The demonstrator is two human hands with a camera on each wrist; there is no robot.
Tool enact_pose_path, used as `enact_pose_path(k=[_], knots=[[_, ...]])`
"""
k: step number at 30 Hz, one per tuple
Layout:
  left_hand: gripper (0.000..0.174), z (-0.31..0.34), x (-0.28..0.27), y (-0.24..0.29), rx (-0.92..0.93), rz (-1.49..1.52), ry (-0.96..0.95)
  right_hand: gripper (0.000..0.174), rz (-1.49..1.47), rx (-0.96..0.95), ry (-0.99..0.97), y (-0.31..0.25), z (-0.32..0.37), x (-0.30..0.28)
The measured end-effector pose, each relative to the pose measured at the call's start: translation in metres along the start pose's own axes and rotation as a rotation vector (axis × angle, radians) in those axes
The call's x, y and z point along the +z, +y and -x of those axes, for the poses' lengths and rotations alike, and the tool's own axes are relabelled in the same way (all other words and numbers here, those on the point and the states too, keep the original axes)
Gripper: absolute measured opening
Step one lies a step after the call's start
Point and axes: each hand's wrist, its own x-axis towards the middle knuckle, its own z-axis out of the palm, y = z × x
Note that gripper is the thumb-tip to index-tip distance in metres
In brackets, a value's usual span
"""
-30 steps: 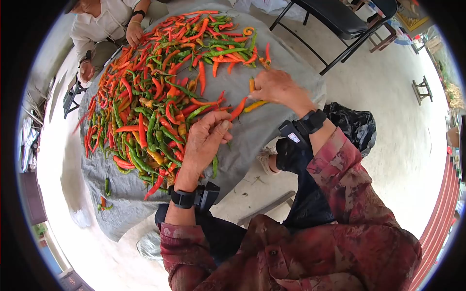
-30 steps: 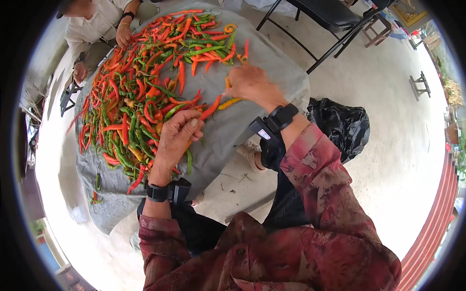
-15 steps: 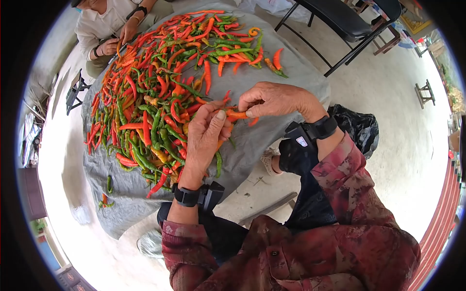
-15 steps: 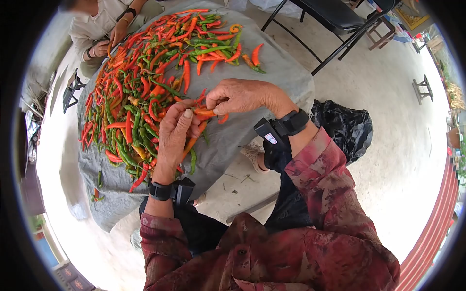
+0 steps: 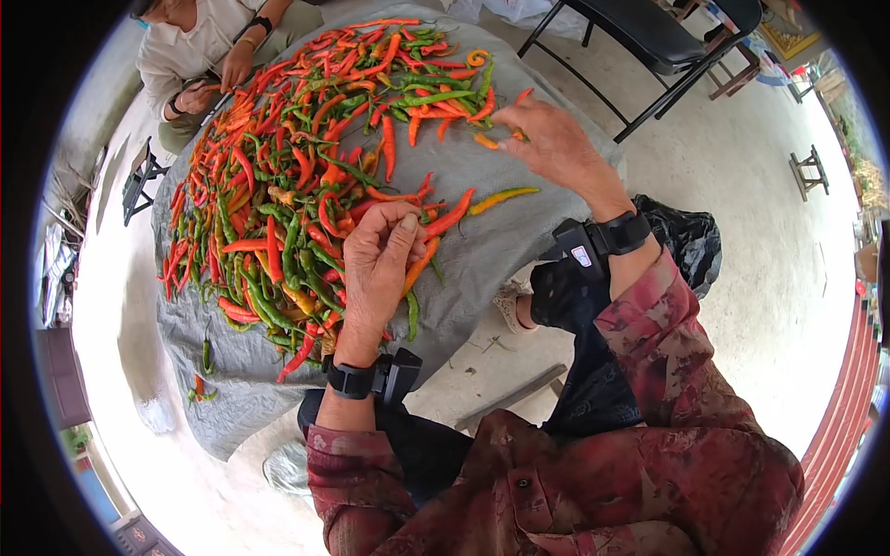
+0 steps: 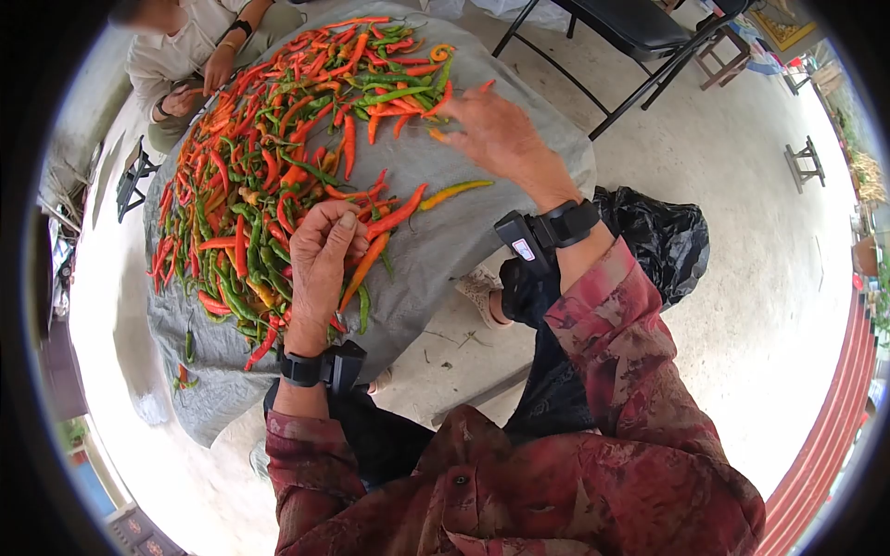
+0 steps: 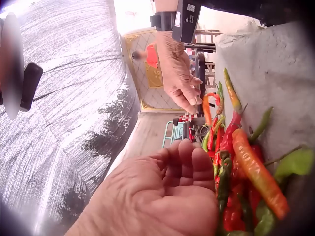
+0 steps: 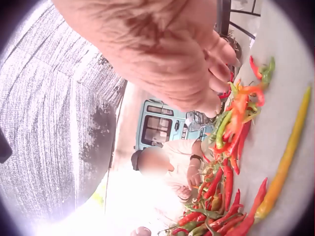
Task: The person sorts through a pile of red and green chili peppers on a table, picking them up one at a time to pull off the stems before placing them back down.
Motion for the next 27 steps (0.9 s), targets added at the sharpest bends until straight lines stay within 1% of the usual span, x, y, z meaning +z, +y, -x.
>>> enact_pose_path(k=[2, 3, 5, 9, 11, 12, 14, 15, 17, 18, 20, 21, 23, 24, 26, 27], knots=[[0.013, 0.000, 0.003, -0.001, 0.009, -0.072, -0.022, 0.020, -0.116, -0.066, -0.541, -0.009, 0.003, -0.011], [0.013, 0.000, 0.002, -0.001, 0.005, -0.074, -0.025, 0.020, -0.119, -0.062, -0.541, -0.014, 0.006, -0.010], [0.012, -0.001, 0.002, -0.001, 0.008, -0.086, -0.019, 0.018, -0.058, -0.009, -0.780, -0.025, 0.009, -0.007], [0.013, -0.001, 0.001, -0.001, 0.013, -0.063, -0.010, 0.014, -0.074, -0.049, -0.786, -0.023, 0.003, 0.000], [0.014, -0.001, 0.000, -0.003, 0.032, -0.104, -0.042, 0.013, -0.267, 0.030, -0.905, -0.027, -0.001, -0.007], [0.014, 0.000, 0.003, -0.003, 0.031, -0.103, -0.037, 0.013, -0.267, 0.026, -0.909, -0.032, -0.001, -0.009], [0.013, 0.001, 0.010, 0.001, 0.087, -0.252, -0.067, 0.013, -0.545, 0.038, -0.886, -0.043, -0.001, -0.010], [0.013, 0.002, 0.010, 0.000, 0.087, -0.254, -0.069, 0.013, -0.546, 0.039, -0.883, -0.046, -0.004, -0.012], [0.014, 0.003, 0.009, -0.004, 0.159, -0.494, -0.089, 0.015, -0.536, 0.069, -0.916, -0.051, -0.009, -0.019], [0.014, 0.002, 0.009, -0.006, 0.161, -0.492, -0.090, 0.015, -0.534, 0.069, -0.914, -0.048, -0.009, -0.019], [0.013, 0.001, 0.009, -0.009, 0.124, -0.449, -0.016, 0.015, -0.485, 0.024, -0.734, -0.037, -0.008, -0.014], [0.013, 0.000, 0.008, -0.009, 0.120, -0.450, -0.015, 0.015, -0.487, 0.025, -0.736, -0.031, -0.007, -0.013], [0.011, -0.002, 0.005, -0.007, 0.160, -0.380, 0.080, 0.018, -0.147, 0.110, -0.440, -0.018, -0.005, -0.012], [0.011, -0.001, 0.005, -0.005, 0.161, -0.379, 0.078, 0.018, -0.145, 0.112, -0.440, -0.015, -0.003, -0.010], [0.010, 0.000, 0.005, -0.002, 0.091, -0.167, 0.150, 0.019, 0.086, 0.041, -0.016, -0.009, 0.000, -0.007], [0.012, 0.000, 0.002, -0.002, 0.149, -0.195, 0.145, 0.019, 0.087, 0.040, -0.014, -0.013, -0.001, -0.005]])
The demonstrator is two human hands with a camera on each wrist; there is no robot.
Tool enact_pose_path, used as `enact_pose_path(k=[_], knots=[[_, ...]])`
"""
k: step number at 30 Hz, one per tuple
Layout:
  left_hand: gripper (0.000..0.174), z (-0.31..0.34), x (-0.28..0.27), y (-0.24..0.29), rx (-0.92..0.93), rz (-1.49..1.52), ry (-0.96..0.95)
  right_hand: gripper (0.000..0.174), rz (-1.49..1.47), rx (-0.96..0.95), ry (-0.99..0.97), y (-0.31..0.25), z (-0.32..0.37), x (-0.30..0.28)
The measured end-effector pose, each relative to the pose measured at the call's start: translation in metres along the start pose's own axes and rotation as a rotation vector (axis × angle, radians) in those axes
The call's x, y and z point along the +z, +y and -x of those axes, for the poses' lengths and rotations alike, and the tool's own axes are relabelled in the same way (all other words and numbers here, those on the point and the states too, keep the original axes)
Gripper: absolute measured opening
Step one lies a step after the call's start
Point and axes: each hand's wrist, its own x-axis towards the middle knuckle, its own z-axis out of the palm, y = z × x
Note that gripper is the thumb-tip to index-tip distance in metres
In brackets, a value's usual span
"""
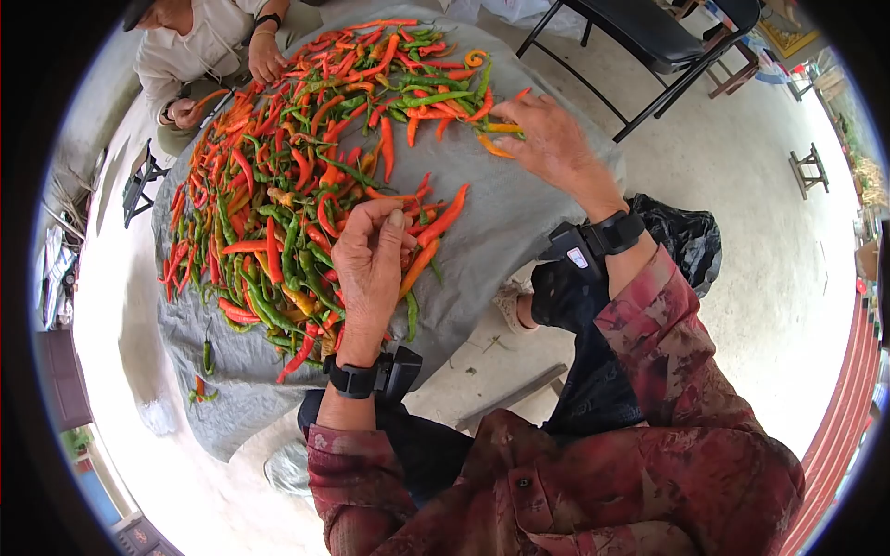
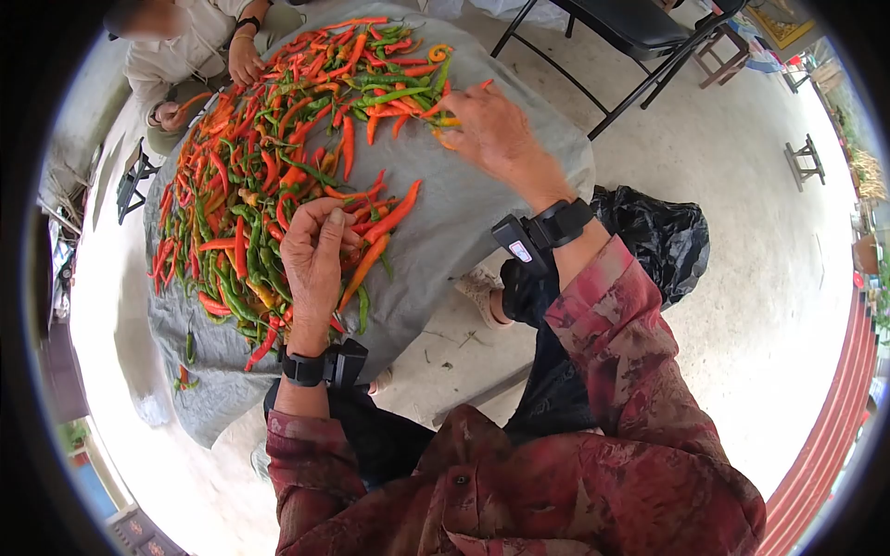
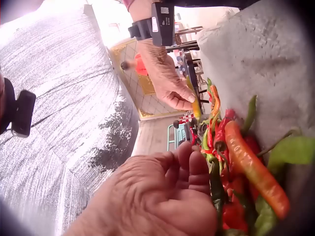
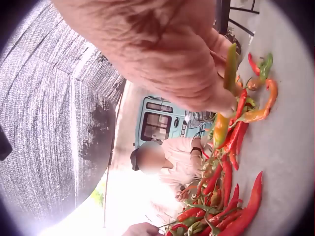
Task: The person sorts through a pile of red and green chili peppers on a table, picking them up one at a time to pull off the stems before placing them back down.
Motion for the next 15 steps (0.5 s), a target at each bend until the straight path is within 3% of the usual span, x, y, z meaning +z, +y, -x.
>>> enact_pose_path(k=[2, 3, 5, 8, 13, 15], knots=[[0.012, -0.002, -0.001, 0.002, 0.015, 0.026, 0.048, 0.018, -0.285, -0.128, -0.276, -0.011, 0.000, 0.011], [0.013, -0.003, -0.002, 0.002, 0.031, 0.053, 0.093, 0.018, -0.288, -0.126, -0.276, -0.020, 0.001, 0.014], [0.013, -0.004, -0.004, 0.002, 0.039, 0.059, 0.107, 0.023, -0.349, -0.288, -0.608, -0.039, 0.009, 0.020], [0.014, -0.006, -0.006, 0.001, 0.053, 0.073, 0.115, 0.021, -0.238, -0.394, -0.537, -0.050, 0.013, 0.027], [0.015, -0.003, -0.007, 0.000, 0.051, -0.063, 0.022, 0.018, -0.316, -0.331, -0.547, -0.044, 0.004, 0.004], [0.015, 0.000, -0.005, 0.004, 0.241, -0.373, -0.098, 0.017, -0.326, -0.304, -0.533, -0.044, 0.003, -0.001]])
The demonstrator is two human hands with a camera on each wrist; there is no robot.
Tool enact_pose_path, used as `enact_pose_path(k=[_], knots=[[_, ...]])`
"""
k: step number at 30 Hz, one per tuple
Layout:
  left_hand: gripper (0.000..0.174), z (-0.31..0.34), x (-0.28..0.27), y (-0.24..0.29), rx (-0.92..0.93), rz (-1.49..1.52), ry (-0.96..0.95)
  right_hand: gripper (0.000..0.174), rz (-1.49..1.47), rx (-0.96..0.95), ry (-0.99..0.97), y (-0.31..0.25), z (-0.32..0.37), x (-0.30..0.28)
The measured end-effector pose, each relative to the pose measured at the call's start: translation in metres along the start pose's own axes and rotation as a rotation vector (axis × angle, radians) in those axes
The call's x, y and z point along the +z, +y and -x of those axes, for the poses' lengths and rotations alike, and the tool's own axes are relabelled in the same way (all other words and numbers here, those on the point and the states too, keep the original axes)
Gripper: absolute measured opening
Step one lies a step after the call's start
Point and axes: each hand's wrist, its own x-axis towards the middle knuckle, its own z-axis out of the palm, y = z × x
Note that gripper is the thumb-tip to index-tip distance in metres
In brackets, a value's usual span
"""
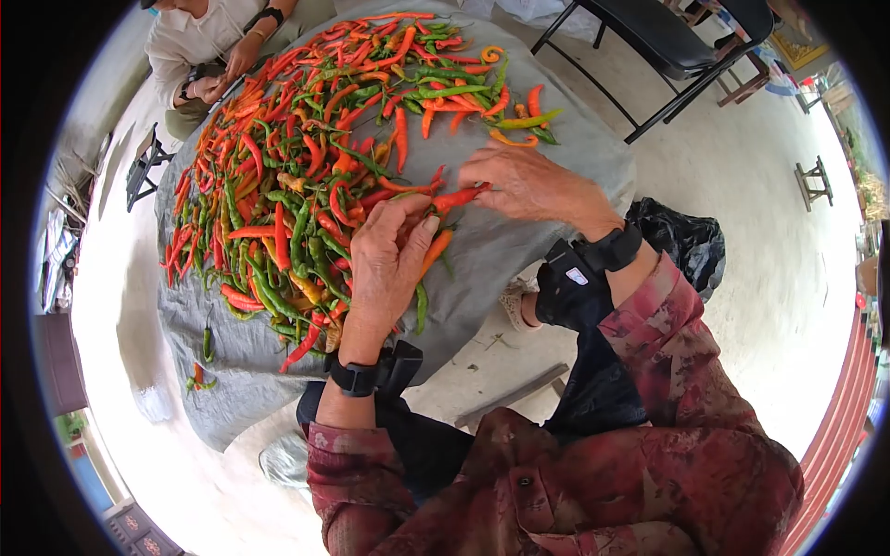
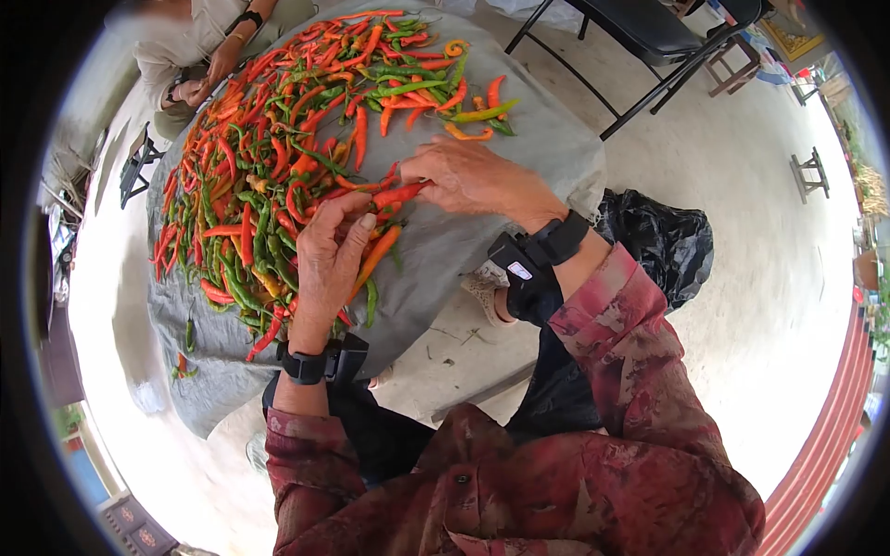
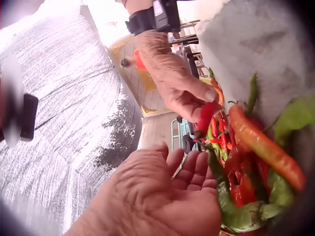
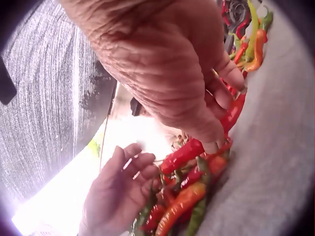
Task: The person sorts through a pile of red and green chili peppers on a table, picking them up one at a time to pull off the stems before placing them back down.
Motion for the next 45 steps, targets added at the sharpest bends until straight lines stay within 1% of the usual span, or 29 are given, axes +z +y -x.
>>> enact_pose_path(k=[2, 4, 5, 6, 8, 9, 11, 12, 14, 15, 17, 18, 20, 21, 23, 24, 26, 27, 29, 32, 35, 36, 37, 38, 40, 42, 43, 44, 45], knots=[[0.015, 0.002, 0.000, 0.001, -0.032, -0.010, 0.009, 0.010, -0.126, 0.048, -0.032, 0.001, 0.001, -0.002], [0.013, 0.003, -0.001, 0.000, -0.200, 0.117, 0.049, 0.013, -0.079, 0.082, -0.012, 0.003, 0.002, -0.005], [0.013, 0.003, -0.002, -0.004, -0.199, 0.117, 0.045, 0.016, -0.030, 0.110, 0.003, 0.005, 0.002, -0.007], [0.015, 0.003, -0.003, -0.012, -0.167, 0.020, 0.039, 0.016, -0.029, 0.111, 0.003, 0.014, 0.003, -0.007], [0.016, 0.003, -0.005, -0.017, -0.136, -0.079, 0.034, 0.019, 0.173, 0.195, 0.165, 0.032, 0.007, -0.003], [0.015, 0.002, -0.005, -0.017, -0.161, -0.072, 0.025, 0.019, 0.173, 0.194, 0.164, 0.031, 0.008, -0.004], [0.014, 0.002, -0.006, -0.016, -0.188, -0.065, 0.016, 0.019, 0.276, 0.288, 0.474, 0.031, 0.009, -0.004], [0.014, 0.002, -0.006, -0.015, -0.202, -0.071, -0.004, 0.019, 0.276, 0.289, 0.473, 0.029, 0.007, 0.000], [0.014, 0.002, -0.004, -0.014, -0.220, -0.078, -0.029, 0.023, -0.008, 0.215, 0.343, 0.022, -0.002, 0.017], [0.014, 0.002, -0.003, -0.014, -0.179, -0.084, -0.013, 0.023, -0.011, 0.219, 0.344, 0.018, -0.004, 0.024], [0.014, 0.000, -0.002, -0.012, -0.135, -0.088, -0.001, 0.023, -0.040, 0.049, 0.137, 0.011, -0.009, 0.035], [0.014, 0.000, -0.003, -0.010, -0.138, -0.092, -0.009, 0.023, -0.040, 0.049, 0.138, 0.011, -0.013, 0.038], [0.014, 0.000, -0.004, -0.007, -0.140, -0.098, -0.016, 0.019, 0.059, 0.128, 0.001, 0.013, -0.021, 0.041], [0.013, 0.000, -0.003, -0.006, -0.130, -0.071, 0.004, 0.019, 0.058, 0.127, 0.002, 0.011, -0.021, 0.038], [0.013, 0.001, -0.003, -0.005, -0.126, -0.044, 0.032, 0.013, 0.053, 0.048, 0.127, 0.010, -0.017, 0.030], [0.013, 0.001, -0.004, -0.005, -0.127, -0.035, 0.031, 0.013, 0.053, 0.041, 0.120, 0.007, -0.017, 0.023], [0.013, 0.003, -0.004, -0.004, -0.130, -0.025, 0.037, 0.013, -0.123, 0.058, 0.214, 0.001, -0.017, 0.008], [0.014, 0.004, -0.003, -0.004, -0.142, 0.010, 0.016, 0.013, -0.122, 0.054, 0.212, 0.001, -0.016, 0.004], [0.015, 0.005, -0.001, -0.002, -0.152, 0.045, -0.002, 0.013, -0.435, 0.168, 0.300, 0.000, -0.014, -0.003], [0.017, 0.005, 0.000, 0.002, -0.148, -0.016, -0.029, 0.012, -0.535, 0.170, 0.366, -0.007, -0.013, -0.012], [0.020, 0.003, 0.007, 0.005, -0.129, 0.065, 0.040, 0.012, -0.423, 0.073, 0.450, -0.014, -0.012, -0.012], [0.022, 0.003, 0.010, 0.006, -0.146, 0.149, 0.086, 0.012, -0.419, 0.071, 0.450, -0.017, -0.012, -0.012], [0.024, 0.001, 0.012, 0.006, -0.161, 0.233, 0.131, 0.012, -0.401, -0.002, 0.447, -0.022, -0.014, -0.012], [0.024, -0.001, 0.013, 0.006, -0.157, 0.234, 0.132, 0.013, -0.383, -0.075, 0.444, -0.026, -0.015, -0.012], [0.028, -0.002, 0.014, 0.004, -0.134, 0.188, 0.058, 0.014, -0.347, -0.101, 0.447, -0.032, -0.015, -0.008], [0.027, -0.005, 0.015, -0.003, -0.131, 0.227, 0.061, 0.018, -0.535, -0.123, 0.296, -0.035, -0.015, -0.009], [0.027, -0.007, 0.014, -0.004, -0.127, 0.263, 0.065, 0.027, -0.839, 0.029, 0.294, -0.032, -0.017, 0.000], [0.027, -0.007, 0.012, -0.003, -0.126, 0.265, 0.063, 0.027, -0.838, 0.031, 0.296, -0.029, -0.016, -0.001], [0.026, -0.010, 0.008, 0.005, -0.167, 0.438, 0.127, 0.031, -0.670, 0.044, 0.315, -0.026, -0.016, -0.005]])
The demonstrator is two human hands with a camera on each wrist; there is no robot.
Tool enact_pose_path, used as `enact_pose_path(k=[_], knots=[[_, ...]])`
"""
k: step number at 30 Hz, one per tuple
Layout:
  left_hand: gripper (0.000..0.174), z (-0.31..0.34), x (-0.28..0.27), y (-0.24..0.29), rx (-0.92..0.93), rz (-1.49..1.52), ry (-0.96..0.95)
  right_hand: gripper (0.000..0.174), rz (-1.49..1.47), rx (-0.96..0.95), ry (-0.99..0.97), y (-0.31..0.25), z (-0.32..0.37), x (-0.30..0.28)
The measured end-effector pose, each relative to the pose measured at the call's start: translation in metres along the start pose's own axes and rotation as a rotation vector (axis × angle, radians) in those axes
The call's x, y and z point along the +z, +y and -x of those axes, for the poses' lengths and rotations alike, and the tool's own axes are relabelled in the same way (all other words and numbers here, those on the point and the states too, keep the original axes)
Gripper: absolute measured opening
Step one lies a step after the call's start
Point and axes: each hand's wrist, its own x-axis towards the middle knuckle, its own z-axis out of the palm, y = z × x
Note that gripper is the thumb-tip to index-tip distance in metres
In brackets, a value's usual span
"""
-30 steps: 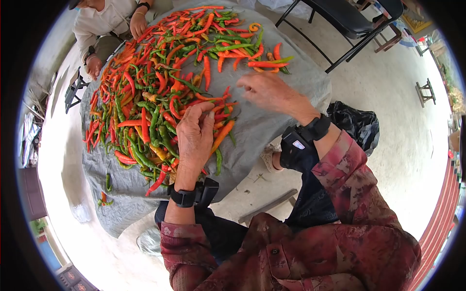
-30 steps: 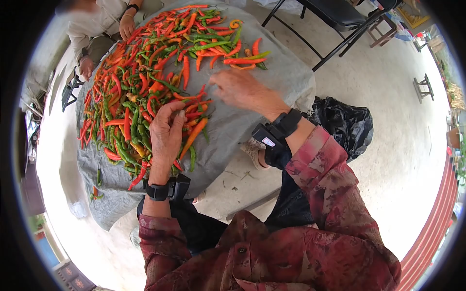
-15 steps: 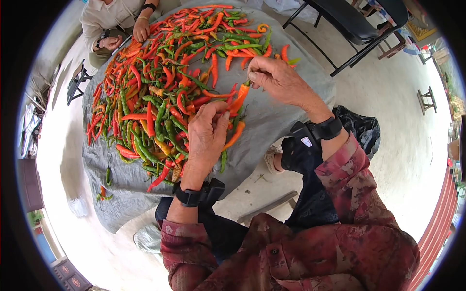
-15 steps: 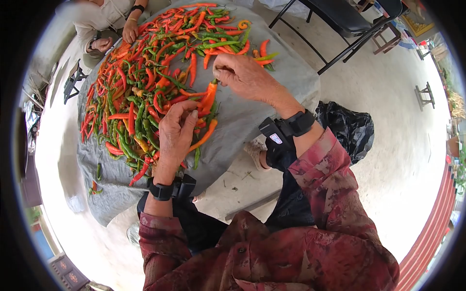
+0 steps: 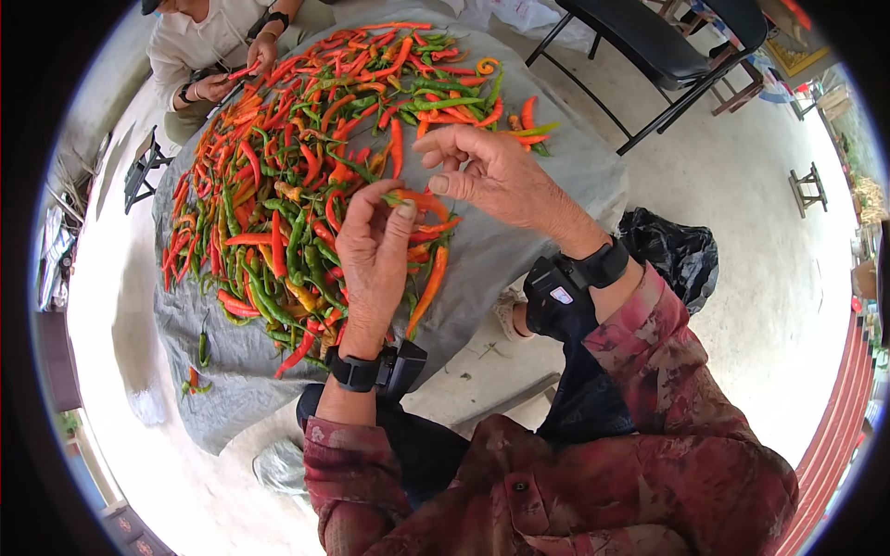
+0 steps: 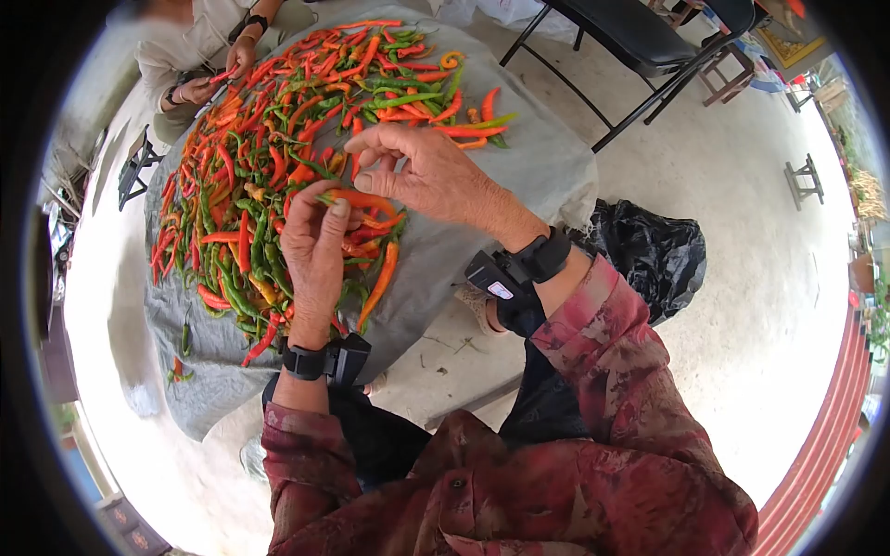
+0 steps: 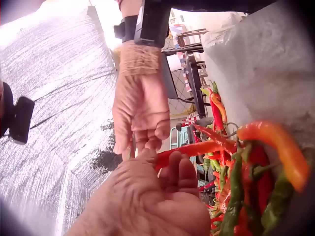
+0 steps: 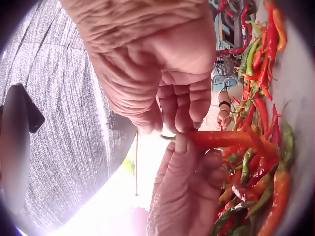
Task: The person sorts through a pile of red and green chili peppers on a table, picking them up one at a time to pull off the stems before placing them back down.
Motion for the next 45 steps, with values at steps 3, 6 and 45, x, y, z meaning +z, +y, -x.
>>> enact_pose_path(k=[3, 6, 45], knots=[[0.024, -0.003, -0.006, 0.008, -0.048, 0.178, 0.041, 0.036, 0.382, -0.200, 0.070, 0.023, -0.001, 0.003], [0.027, -0.001, -0.007, 0.005, -0.131, 0.286, 0.047, 0.031, 0.371, -0.052, -0.139, 0.022, 0.000, 0.000], [0.011, 0.010, -0.011, 0.014, -0.278, 0.201, 0.083, 0.027, 0.204, 0.023, -0.200, 0.000, -0.004, 0.017]])
